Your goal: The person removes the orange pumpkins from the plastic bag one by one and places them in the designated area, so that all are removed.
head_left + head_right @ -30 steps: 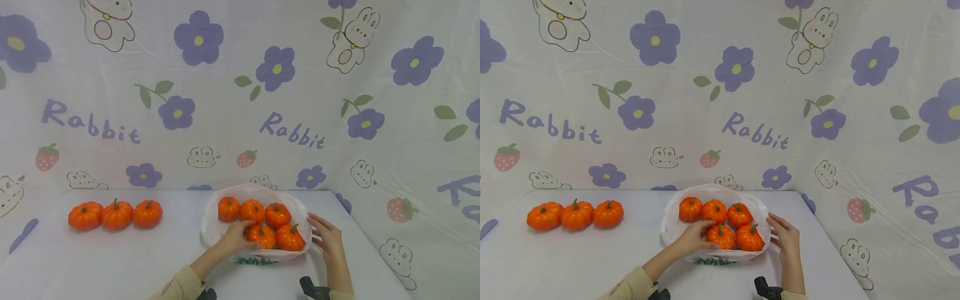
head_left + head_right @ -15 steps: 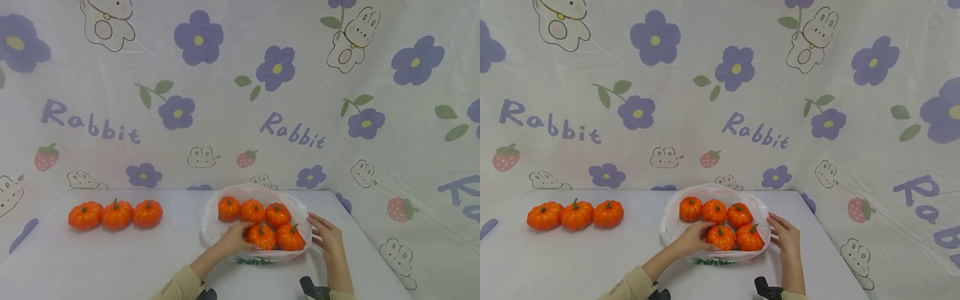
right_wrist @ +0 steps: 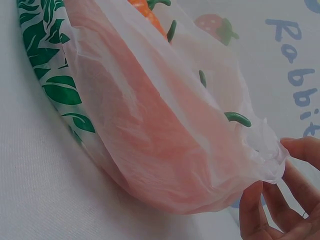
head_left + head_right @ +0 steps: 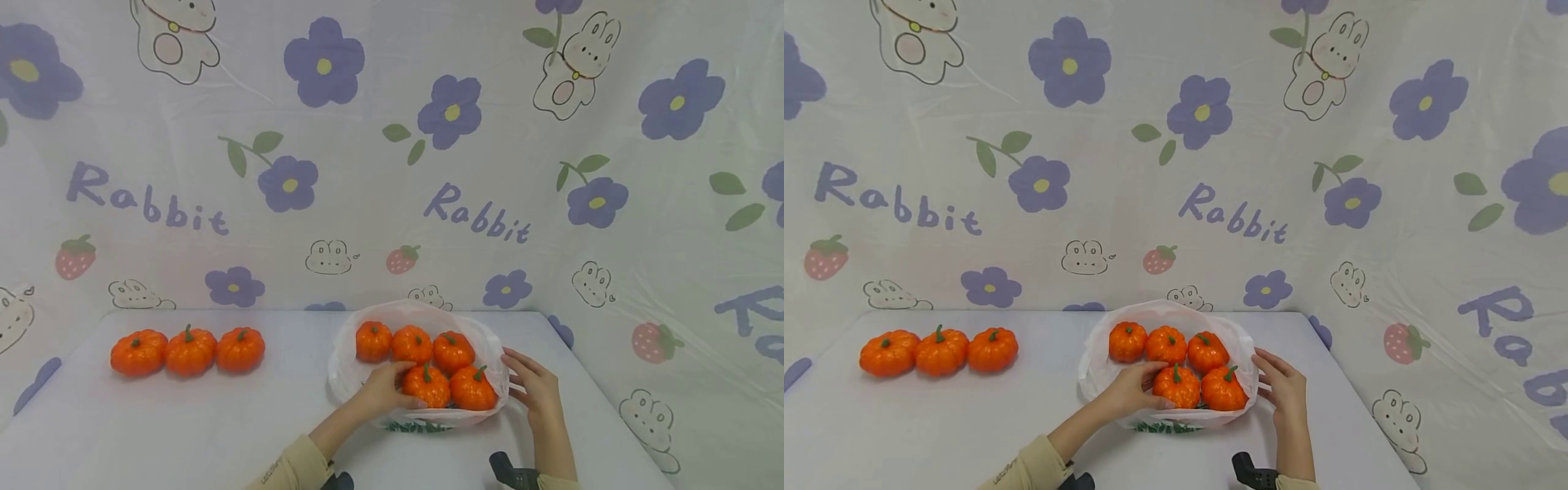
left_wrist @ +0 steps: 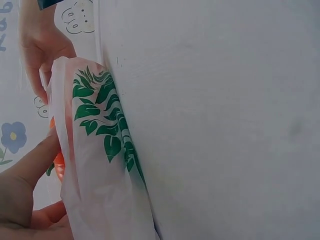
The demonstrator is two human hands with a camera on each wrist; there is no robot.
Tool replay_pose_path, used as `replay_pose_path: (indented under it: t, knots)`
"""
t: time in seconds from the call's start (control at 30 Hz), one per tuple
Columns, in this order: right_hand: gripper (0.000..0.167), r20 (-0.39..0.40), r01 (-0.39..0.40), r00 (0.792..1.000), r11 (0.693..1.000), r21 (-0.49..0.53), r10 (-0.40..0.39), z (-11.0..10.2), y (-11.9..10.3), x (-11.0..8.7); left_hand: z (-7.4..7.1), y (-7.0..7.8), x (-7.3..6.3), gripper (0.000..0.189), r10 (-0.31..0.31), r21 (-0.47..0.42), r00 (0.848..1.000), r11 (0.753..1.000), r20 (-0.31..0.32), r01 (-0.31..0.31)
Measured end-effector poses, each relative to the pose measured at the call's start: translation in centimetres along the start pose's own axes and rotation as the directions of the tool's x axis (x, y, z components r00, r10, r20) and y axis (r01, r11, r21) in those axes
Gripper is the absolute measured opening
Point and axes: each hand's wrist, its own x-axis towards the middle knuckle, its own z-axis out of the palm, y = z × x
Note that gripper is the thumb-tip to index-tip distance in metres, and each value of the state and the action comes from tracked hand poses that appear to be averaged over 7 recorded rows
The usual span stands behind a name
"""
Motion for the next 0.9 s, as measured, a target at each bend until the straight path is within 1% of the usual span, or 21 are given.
replay_pose_path:
  t: [0.3, 0.4, 0.6, 0.73, 0.9]
  knots:
    - [0.064, 0.002, 0.002, 1.0, 1.0, 0.002, -0.002, 0.0, 0.0, 0.0, -0.5, 0.7, -0.2, 0.073, -0.018, -0.012, 1.0, 1.0, -0.015, 0.018]
    - [0.063, -0.002, -0.001, 1.0, 1.0, 0.007, 0.001, 0.0, 0.0, 0.0, -0.8, 0.8, -0.2, 0.073, -0.012, -0.02, 1.0, 1.0, -0.018, 0.012]
    - [0.064, 0.003, -0.002, 1.0, 1.0, 0.005, 0.002, -0.1, 0.0, 0.0, -1.9, 0.9, -0.6, 0.077, -0.005, -0.048, 1.0, 0.999, -0.024, 0.004]
    - [0.065, 0.011, -0.001, 1.0, 1.0, 0.006, 0.001, -0.1, -0.1, 0.0, -2.6, 0.8, -0.8, 0.079, -0.001, -0.086, 1.0, 0.996, -0.028, -0.002]
    - [0.063, 0.008, 0.001, 1.0, 1.0, 0.003, -0.001, -0.1, -0.2, 0.0, -3.6, 0.9, -1.0, 0.078, 0.004, -0.096, 0.998, 0.995, -0.057, -0.009]
